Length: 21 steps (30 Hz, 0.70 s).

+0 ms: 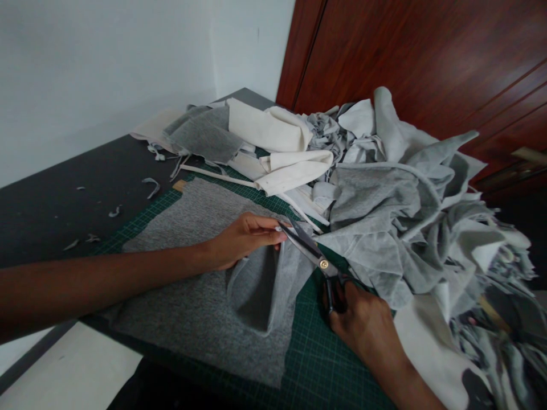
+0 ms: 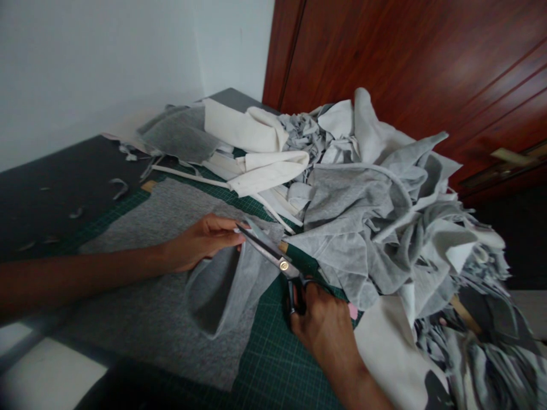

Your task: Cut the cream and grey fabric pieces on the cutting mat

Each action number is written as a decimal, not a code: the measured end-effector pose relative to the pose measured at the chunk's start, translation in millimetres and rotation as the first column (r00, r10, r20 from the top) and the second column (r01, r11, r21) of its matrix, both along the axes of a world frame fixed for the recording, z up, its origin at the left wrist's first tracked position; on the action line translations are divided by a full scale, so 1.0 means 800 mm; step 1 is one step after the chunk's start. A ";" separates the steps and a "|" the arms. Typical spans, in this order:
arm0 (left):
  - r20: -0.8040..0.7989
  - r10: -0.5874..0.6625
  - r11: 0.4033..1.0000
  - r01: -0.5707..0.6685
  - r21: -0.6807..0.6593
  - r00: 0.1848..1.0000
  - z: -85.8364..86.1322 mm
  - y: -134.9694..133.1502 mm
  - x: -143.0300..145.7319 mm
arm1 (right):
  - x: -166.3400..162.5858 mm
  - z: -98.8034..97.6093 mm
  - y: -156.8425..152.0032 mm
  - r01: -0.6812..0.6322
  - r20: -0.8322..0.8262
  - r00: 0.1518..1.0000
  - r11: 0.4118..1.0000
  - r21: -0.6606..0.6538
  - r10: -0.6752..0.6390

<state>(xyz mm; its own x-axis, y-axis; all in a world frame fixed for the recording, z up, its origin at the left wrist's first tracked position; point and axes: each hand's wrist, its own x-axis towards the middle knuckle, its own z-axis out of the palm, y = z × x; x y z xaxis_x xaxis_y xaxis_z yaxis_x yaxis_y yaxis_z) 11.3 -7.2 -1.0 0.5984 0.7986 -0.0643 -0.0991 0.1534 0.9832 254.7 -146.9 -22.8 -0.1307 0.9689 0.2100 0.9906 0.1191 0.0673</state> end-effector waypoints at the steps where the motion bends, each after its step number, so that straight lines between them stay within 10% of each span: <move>1: -0.002 -0.002 1.000 0.002 0.007 1.000 0.001 0.000 0.000 | 0.000 -0.001 0.000 0.002 -0.004 1.000 1.000 0.006 -0.002; 21: 0.007 -0.036 0.996 0.035 0.085 0.999 0.005 0.001 0.001 | -0.004 0.005 -0.001 -0.018 0.039 0.999 0.997 0.074 0.015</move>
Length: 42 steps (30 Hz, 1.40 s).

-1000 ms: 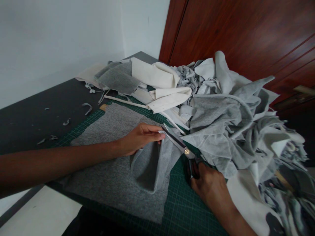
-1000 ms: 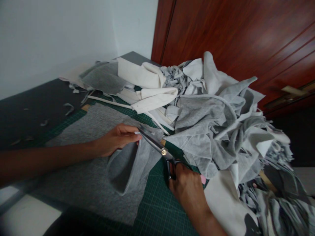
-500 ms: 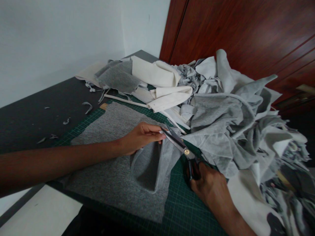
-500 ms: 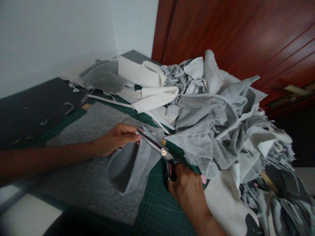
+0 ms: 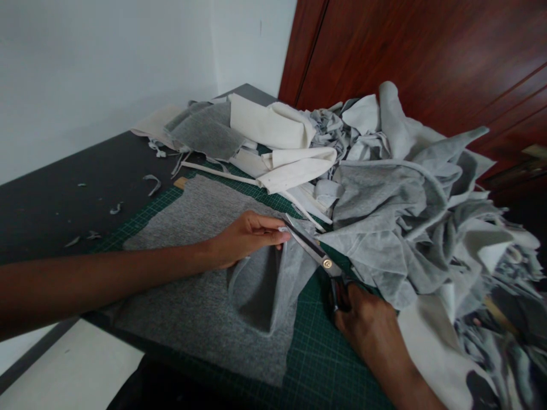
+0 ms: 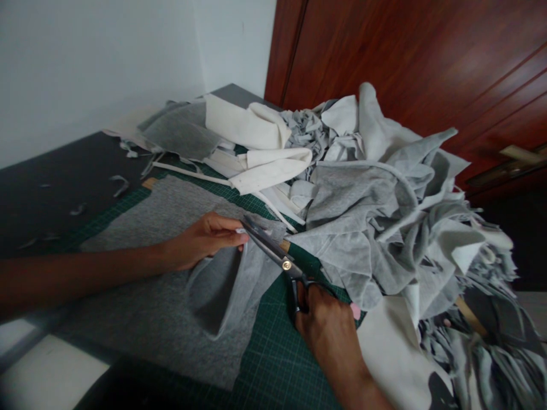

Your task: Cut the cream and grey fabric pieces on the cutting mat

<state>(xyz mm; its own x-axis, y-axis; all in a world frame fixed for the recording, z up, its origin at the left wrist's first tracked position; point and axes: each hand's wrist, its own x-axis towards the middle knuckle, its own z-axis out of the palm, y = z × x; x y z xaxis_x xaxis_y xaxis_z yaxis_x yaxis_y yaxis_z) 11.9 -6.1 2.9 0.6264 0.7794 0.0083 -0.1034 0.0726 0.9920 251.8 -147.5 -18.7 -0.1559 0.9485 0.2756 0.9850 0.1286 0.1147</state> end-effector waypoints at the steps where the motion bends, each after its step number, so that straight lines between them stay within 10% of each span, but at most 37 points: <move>1: -0.009 0.004 1.000 -0.004 0.002 1.000 0.000 0.000 0.000 | 0.001 -0.001 0.000 -0.003 0.003 1.000 1.000 -0.008 0.003; 42: -0.027 -0.033 0.997 0.035 0.072 0.999 -0.014 0.005 -0.001 | 0.007 0.003 0.007 -0.061 -0.005 0.998 0.998 -0.025 0.061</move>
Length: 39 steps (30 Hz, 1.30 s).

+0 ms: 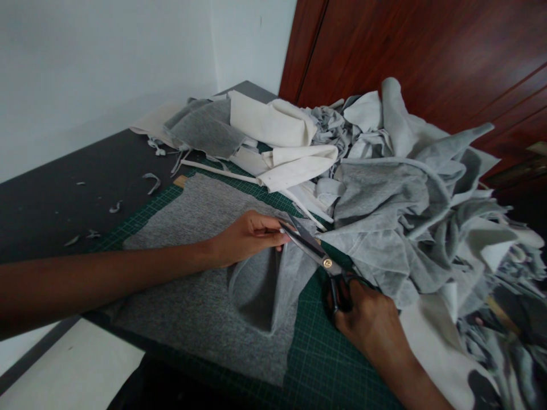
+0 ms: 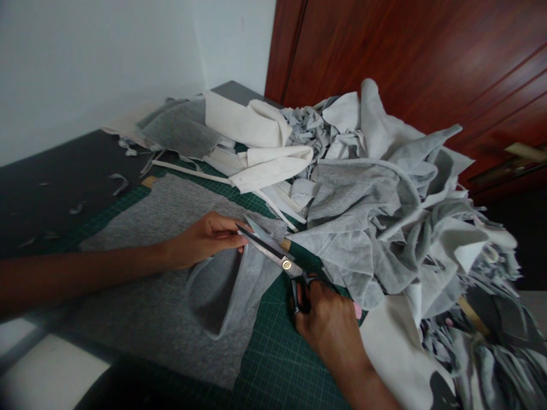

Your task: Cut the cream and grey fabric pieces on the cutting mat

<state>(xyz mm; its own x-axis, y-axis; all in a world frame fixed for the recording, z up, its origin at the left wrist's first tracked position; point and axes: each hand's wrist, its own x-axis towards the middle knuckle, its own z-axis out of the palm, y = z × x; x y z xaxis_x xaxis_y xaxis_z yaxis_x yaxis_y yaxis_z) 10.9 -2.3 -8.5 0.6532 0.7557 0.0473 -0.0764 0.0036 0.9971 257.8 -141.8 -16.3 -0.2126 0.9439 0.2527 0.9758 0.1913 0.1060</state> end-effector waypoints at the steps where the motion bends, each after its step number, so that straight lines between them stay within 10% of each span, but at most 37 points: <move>1: 0.009 0.001 1.000 -0.001 -0.005 1.000 0.001 0.000 0.001 | 0.000 0.000 0.000 -0.005 -0.001 1.000 1.000 0.003 0.005; 39: 0.028 0.003 1.000 -0.003 0.009 1.000 -0.001 0.000 0.000 | -0.004 0.004 0.001 -0.013 -0.021 1.000 0.999 0.031 0.013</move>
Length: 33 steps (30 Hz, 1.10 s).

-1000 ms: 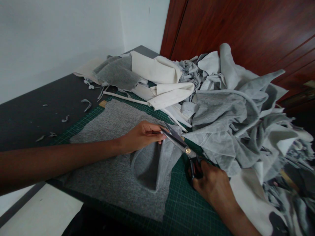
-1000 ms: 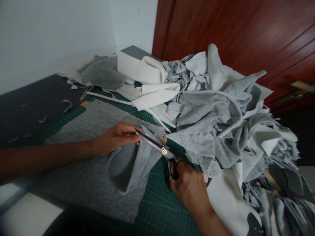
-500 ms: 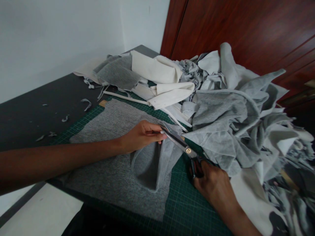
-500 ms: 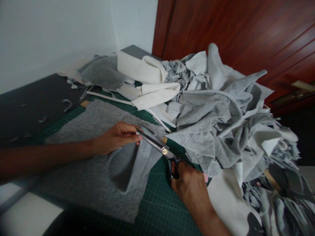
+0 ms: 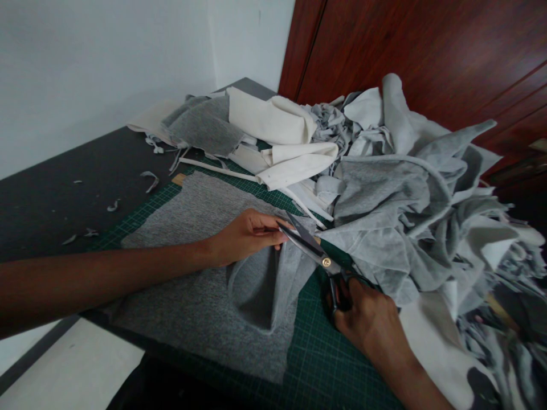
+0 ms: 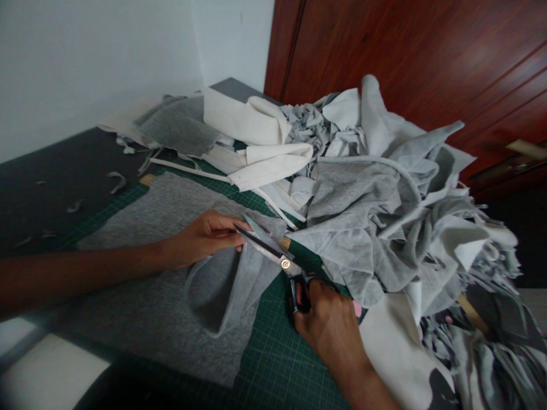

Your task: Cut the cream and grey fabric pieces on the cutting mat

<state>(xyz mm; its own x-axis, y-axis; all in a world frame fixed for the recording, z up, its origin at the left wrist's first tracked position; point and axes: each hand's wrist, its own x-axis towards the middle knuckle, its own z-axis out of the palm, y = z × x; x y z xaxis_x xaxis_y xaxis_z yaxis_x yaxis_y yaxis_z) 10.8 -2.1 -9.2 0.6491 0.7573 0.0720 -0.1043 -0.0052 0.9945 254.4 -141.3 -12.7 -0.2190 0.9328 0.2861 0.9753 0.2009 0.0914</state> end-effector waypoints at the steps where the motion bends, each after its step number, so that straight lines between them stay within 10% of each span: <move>1: 0.002 -0.001 1.000 0.001 0.001 1.000 0.000 0.000 0.000 | 0.000 0.000 0.000 -0.002 -0.005 1.000 1.000 0.001 0.002; 33: -0.083 0.006 0.998 0.000 0.068 0.997 0.002 0.000 0.000 | 0.001 -0.007 -0.004 0.077 -0.024 0.997 0.996 -0.054 -0.079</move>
